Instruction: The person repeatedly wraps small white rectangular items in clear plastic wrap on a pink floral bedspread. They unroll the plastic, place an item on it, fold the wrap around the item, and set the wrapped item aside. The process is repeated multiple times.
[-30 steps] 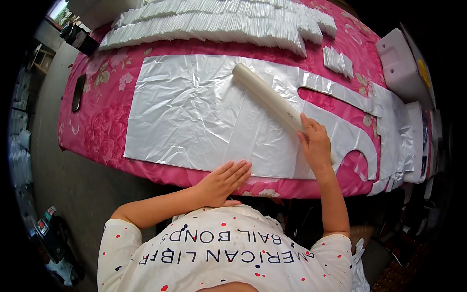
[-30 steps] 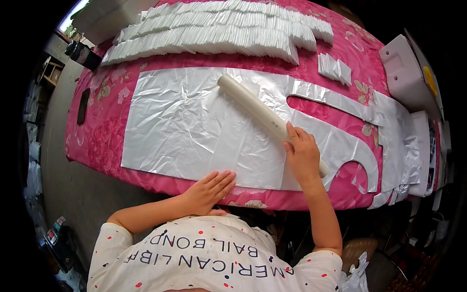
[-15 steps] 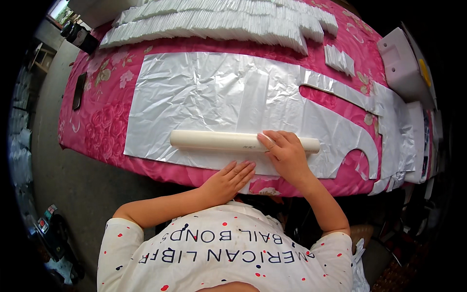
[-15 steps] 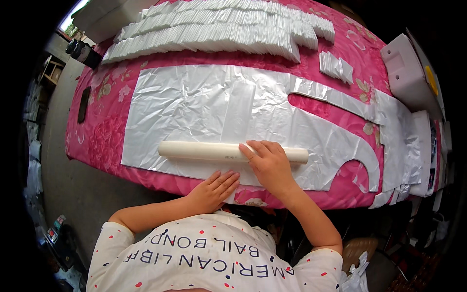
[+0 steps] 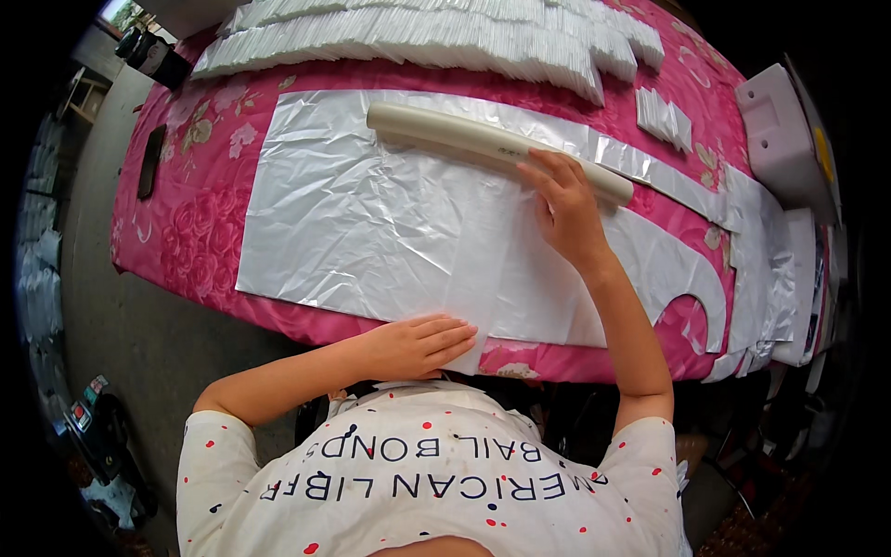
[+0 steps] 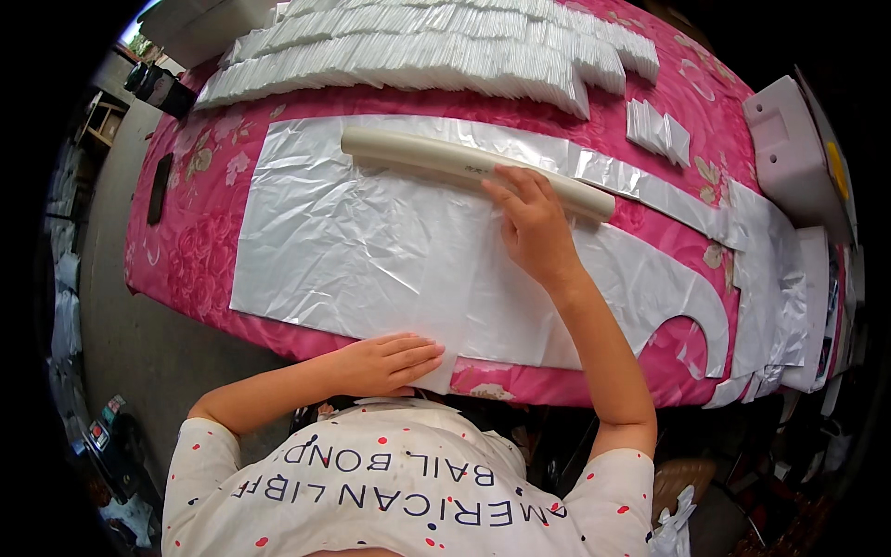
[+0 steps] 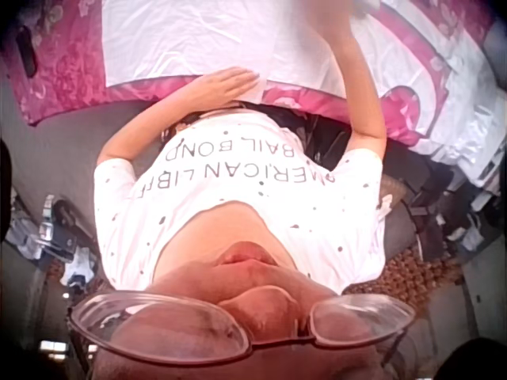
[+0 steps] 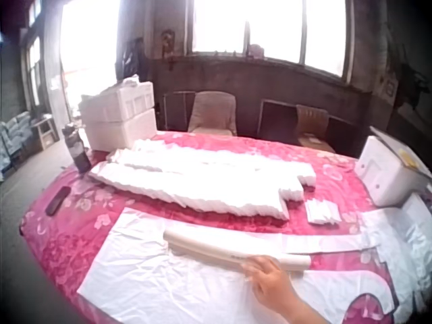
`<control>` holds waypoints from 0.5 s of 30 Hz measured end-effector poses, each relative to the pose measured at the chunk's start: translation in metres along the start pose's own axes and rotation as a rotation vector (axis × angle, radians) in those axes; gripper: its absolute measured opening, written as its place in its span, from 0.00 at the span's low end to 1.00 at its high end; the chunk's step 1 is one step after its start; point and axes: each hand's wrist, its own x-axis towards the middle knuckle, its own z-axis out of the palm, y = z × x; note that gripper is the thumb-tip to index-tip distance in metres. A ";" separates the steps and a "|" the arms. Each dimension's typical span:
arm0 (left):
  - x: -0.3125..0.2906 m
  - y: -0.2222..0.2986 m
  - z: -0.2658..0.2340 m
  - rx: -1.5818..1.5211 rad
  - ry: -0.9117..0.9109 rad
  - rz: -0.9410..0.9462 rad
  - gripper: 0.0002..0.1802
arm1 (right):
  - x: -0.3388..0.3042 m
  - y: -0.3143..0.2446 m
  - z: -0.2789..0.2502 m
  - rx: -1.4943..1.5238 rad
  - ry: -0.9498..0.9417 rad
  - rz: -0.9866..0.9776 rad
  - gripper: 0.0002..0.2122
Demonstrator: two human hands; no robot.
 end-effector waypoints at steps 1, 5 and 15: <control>-0.003 -0.003 0.000 0.014 0.009 0.037 0.29 | -0.011 -0.009 0.000 0.097 -0.068 -0.006 0.20; -0.005 -0.012 -0.002 0.061 0.023 0.188 0.21 | -0.058 -0.056 0.009 0.298 -0.316 -0.128 0.19; 0.001 -0.019 -0.020 -0.321 0.267 -0.018 0.34 | -0.084 -0.075 0.021 0.139 -0.193 -0.060 0.21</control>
